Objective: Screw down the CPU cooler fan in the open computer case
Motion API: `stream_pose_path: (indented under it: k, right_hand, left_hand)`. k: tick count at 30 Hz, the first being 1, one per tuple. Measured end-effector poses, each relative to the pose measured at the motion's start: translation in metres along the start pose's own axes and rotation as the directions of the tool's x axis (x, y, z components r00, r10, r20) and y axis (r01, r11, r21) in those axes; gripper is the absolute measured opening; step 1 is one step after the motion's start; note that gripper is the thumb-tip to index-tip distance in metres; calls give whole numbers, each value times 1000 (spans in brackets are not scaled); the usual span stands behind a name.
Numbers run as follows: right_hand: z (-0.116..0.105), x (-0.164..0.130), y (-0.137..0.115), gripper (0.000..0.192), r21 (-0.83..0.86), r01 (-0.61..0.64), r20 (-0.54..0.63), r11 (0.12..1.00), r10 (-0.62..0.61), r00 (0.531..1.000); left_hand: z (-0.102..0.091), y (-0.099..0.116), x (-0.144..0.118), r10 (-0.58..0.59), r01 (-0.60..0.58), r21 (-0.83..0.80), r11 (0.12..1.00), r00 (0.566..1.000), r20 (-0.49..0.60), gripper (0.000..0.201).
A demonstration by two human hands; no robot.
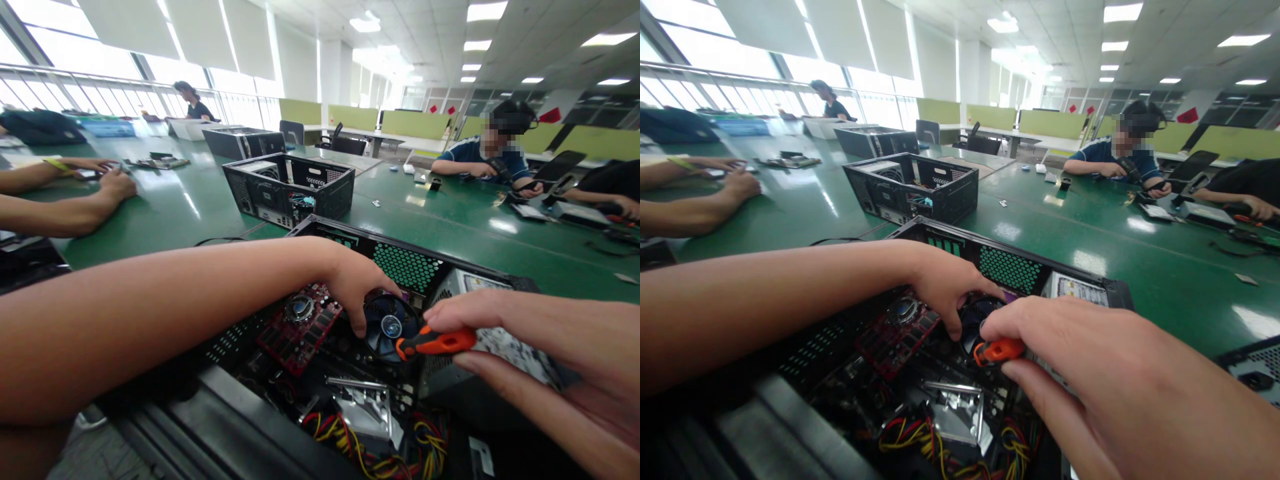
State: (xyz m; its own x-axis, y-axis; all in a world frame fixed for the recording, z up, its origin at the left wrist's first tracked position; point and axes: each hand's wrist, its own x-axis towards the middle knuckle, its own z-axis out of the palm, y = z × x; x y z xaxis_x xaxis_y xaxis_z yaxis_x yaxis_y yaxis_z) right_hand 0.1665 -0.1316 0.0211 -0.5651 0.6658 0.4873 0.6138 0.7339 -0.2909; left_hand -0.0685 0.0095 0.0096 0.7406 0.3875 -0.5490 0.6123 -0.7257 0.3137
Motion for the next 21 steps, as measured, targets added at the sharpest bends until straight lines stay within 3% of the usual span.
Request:
stream_pose_path:
  k: [7,21]
  right_hand:
    - [3,-11,2,17,1,-16,-69,1000,16,997]
    - [8,-12,5,22,-44,38,-11,998,-38,999]
  left_hand:
    - [-1,1,1,-3,3,-11,1000,1000,4,119]
    - [-1,1,3,22,-22,-24,999,1000,-5,116]
